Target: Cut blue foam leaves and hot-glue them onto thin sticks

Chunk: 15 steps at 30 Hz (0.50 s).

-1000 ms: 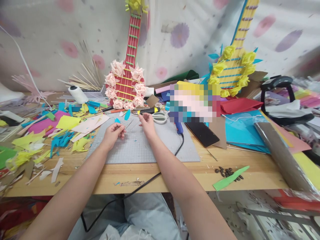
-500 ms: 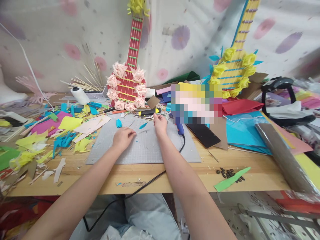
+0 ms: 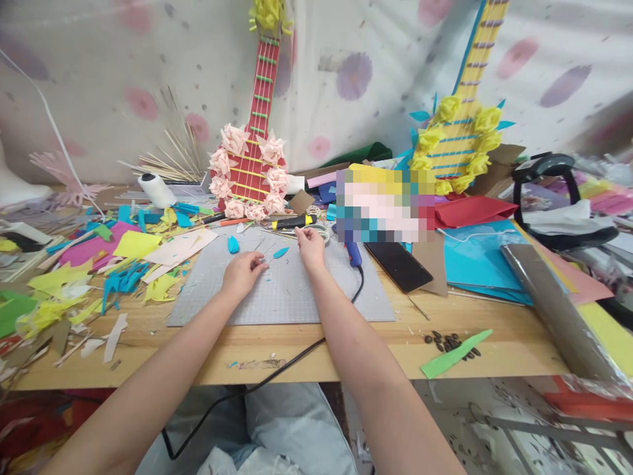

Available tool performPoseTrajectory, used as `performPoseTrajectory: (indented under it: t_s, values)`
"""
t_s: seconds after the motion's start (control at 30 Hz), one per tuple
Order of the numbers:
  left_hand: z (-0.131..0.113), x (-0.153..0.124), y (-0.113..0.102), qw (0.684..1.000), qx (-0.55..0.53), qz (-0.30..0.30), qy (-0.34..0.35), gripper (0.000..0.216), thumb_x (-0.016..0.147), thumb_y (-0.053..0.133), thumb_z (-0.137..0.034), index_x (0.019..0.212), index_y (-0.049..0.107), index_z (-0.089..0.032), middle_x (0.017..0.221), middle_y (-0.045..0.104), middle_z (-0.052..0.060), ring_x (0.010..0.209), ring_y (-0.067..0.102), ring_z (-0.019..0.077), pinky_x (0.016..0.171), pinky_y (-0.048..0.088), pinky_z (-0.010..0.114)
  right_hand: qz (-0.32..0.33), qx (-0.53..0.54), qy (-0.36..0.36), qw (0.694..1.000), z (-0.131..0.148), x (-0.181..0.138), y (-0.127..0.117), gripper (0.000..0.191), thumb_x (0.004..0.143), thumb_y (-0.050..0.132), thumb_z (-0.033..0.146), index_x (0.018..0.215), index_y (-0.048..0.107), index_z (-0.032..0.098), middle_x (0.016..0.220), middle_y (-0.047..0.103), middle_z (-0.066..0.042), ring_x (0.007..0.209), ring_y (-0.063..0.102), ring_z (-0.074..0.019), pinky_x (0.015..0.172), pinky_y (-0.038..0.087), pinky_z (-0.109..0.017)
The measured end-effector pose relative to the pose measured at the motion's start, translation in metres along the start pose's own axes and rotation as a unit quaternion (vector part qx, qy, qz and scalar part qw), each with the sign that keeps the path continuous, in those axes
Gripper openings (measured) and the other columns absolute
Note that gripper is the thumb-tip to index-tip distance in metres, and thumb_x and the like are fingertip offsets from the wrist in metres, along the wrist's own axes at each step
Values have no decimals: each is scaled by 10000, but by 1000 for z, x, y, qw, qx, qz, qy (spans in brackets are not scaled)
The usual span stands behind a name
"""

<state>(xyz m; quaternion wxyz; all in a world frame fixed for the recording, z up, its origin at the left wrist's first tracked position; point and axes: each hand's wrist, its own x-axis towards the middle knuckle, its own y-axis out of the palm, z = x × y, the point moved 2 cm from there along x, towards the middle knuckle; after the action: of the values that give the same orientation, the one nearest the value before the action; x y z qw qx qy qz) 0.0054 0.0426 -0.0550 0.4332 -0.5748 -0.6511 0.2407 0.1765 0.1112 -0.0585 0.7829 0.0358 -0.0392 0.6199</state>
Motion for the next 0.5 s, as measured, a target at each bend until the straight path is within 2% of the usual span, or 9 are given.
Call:
performPoseTrajectory:
  t_s: [0.2,0.3,0.4,0.5]
  values:
    - [2,1,0,1000,-12,-8,-3,230,700,622,-317,892,616,-190,760,620,30,767,558,172,700,412,287,1,-5,2,1000,5,-4,1,310,668,574,467,615,435,195,464,404,61,408,331,-64,434,280,-208]
    - [7,3,-8,999,-13,-41,-15,237,725,579,-361,892,620,-198,764,617,28,753,552,167,692,407,280,5,-4,4,1000,4,-3,0,303,666,571,468,617,455,192,464,404,63,408,334,-66,444,287,-214]
    - [23,5,-24,992,-19,-107,-69,248,763,509,-368,900,621,-194,766,614,24,712,540,155,669,400,274,10,-16,8,1000,1,-1,0,293,669,558,470,630,499,186,465,409,60,414,343,-72,453,295,-220]
    - [50,9,-44,976,-23,-160,-146,248,771,481,-335,916,616,-186,761,601,18,669,519,146,640,392,275,14,-60,15,998,-4,1,-1,276,679,540,450,645,527,176,466,425,52,425,355,-79,460,296,-222]
